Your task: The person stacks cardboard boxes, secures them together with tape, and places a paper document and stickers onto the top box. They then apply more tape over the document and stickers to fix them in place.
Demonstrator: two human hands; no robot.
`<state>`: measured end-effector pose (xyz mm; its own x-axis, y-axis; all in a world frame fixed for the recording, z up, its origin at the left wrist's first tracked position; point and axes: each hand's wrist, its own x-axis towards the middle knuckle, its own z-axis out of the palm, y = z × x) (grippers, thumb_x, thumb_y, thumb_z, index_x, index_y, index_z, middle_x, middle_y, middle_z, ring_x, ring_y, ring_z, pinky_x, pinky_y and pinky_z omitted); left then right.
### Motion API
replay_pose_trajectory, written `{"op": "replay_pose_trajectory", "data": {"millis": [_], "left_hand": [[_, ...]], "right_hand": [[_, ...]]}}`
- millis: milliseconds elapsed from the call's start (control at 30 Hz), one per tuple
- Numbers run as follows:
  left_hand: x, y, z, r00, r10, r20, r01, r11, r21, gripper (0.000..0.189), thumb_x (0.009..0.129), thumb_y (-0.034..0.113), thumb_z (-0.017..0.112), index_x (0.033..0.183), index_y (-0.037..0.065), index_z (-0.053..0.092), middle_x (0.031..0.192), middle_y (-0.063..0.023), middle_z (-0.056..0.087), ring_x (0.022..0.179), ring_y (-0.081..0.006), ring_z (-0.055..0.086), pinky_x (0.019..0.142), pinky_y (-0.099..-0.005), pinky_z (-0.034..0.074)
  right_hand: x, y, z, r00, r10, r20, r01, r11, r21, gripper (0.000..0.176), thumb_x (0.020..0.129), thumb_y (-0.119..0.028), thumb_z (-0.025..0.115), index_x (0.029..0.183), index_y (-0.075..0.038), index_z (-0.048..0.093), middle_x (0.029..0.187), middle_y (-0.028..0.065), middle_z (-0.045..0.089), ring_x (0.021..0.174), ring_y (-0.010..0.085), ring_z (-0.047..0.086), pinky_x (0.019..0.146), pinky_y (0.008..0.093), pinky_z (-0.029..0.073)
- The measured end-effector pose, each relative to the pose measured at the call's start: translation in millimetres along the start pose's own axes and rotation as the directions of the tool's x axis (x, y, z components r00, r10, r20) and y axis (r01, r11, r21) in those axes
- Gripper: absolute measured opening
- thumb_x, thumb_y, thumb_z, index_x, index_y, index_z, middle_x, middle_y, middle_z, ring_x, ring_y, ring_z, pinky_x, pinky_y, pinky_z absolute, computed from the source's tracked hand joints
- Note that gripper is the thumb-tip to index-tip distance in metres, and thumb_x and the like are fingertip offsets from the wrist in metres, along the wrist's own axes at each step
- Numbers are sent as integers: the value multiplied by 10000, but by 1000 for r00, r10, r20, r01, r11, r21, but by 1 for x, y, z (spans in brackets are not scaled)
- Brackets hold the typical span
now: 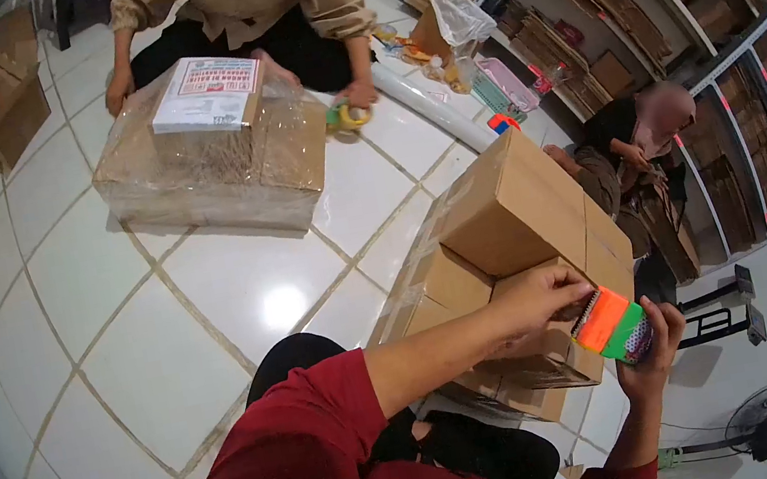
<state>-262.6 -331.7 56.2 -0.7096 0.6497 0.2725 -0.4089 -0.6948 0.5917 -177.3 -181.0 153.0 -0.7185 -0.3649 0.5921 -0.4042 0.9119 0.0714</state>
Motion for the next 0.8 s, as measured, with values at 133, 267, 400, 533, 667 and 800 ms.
{"op": "replay_pose_trajectory", "data": {"millis": [133, 267, 400, 533, 667, 800], "left_hand": [[7, 3, -20, 997, 39, -60, -34, 995, 89, 191, 822, 199, 480, 915, 39, 528, 800, -16, 554, 740, -75, 525, 660, -215, 441], [11, 10, -33, 995, -52, -85, 39, 988, -148, 200, 822, 202, 477, 953, 56, 512, 858, -18, 555, 793, -94, 537, 711, -250, 447], [13, 18, -41, 993, -6, -116, -3, 997, -79, 188, 820, 178, 477, 961, 57, 504, 833, -1, 541, 757, -79, 530, 705, -245, 447], [14, 32, -51, 967, 55, -248, -60, 998, -16, 146, 799, 119, 482, 897, 22, 529, 768, -35, 551, 665, -91, 526, 610, -250, 447], [31, 52, -82, 867, 281, -412, -154, 937, 314, 100, 785, 81, 486, 808, 13, 556, 684, -35, 549, 598, -94, 510, 550, -240, 430], [50, 76, -120, 820, 301, -486, -165, 939, 303, 88, 772, 64, 496, 792, 0, 553, 678, -45, 553, 590, -108, 508, 527, -245, 424]], "right_hand": [[17, 2, 14, 996, -84, 8, 83, 996, 36, 558, 524, -7, 627, 1056, -71, 473, 965, 132, 414, 862, 272, 439, 748, 350, 374], [39, -1, 21, 976, -197, 89, 202, 978, -57, 536, 516, 26, 614, 1024, -125, 533, 952, 127, 457, 855, 273, 446, 729, 335, 379], [54, -6, 34, 982, -166, 91, 165, 986, 14, 558, 496, 34, 605, 1019, -150, 547, 947, 113, 462, 849, 273, 443, 731, 344, 372], [68, -4, 48, 969, -202, 140, 202, 979, 17, 579, 490, 33, 602, 1028, -172, 545, 959, 110, 458, 854, 271, 438, 730, 343, 372], [105, -8, 69, 932, -311, 188, 322, 946, -34, 610, 491, 37, 593, 1043, -216, 541, 964, 93, 462, 847, 273, 435, 736, 341, 372], [159, -15, 90, 859, -409, 308, 454, 887, -86, 590, 507, 19, 598, 1039, -232, 547, 967, 81, 481, 837, 252, 445, 728, 340, 376]]}}
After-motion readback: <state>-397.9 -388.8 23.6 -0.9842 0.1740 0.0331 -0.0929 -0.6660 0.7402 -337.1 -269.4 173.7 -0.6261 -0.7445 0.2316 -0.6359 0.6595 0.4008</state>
